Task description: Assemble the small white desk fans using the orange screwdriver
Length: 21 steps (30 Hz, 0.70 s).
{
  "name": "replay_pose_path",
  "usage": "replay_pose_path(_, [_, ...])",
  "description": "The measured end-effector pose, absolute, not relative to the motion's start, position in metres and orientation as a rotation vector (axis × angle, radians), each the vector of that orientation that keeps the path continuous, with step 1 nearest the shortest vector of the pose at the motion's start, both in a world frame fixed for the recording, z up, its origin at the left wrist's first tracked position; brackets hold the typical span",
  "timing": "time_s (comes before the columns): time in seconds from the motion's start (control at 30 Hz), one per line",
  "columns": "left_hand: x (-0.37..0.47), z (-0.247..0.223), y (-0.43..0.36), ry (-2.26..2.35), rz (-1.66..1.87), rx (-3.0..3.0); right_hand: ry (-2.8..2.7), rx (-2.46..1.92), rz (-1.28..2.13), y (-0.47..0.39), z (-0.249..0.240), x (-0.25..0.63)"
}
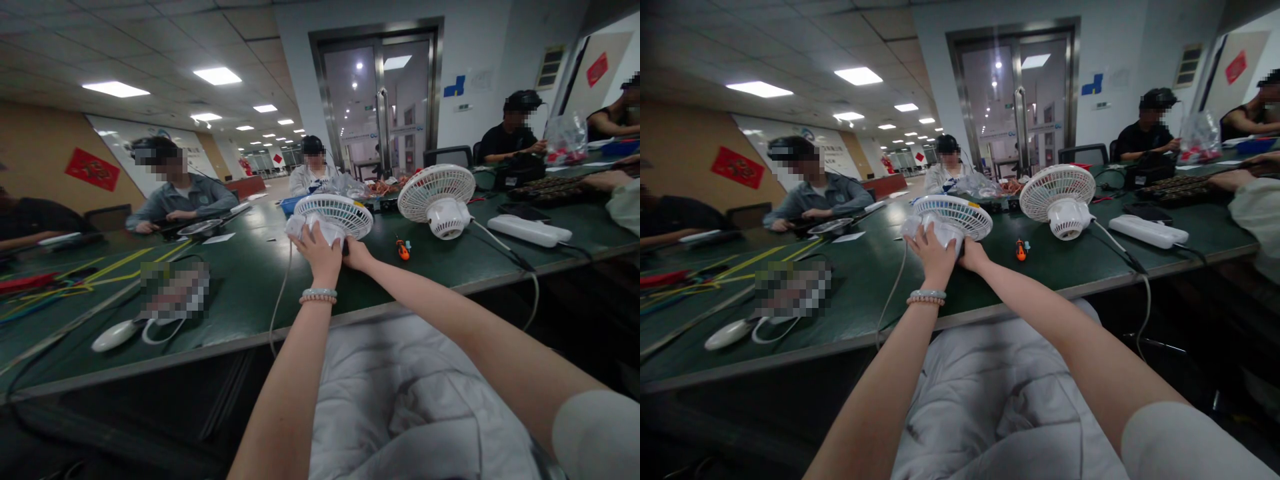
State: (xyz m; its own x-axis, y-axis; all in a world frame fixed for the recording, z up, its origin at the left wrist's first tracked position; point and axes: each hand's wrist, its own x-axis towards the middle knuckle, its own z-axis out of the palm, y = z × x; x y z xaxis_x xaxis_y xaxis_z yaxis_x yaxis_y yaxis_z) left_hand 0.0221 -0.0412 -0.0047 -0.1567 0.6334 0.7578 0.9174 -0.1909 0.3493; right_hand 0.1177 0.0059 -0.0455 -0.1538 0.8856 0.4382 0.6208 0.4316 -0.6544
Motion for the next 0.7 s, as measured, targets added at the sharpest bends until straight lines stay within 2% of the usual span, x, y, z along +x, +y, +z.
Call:
replay_pose_path(0.3, [0.013,-0.003,-0.041,-1.88,-1.256,-1.715,-1.919,-1.124,0.387,0.005,-0.047,0.117])
replay_pose_path(0.57, [-0.003,-0.004,-0.028,-2.194,-1.553,-1.555,-1.911,-1.11,0.41,0.004,-0.045,0.121])
replay_pose_path(0.7, [-0.001,-0.006,-0.023,-2.296,-1.572,-1.531,-1.912,-1.119,0.411,0.0,-0.041,0.123])
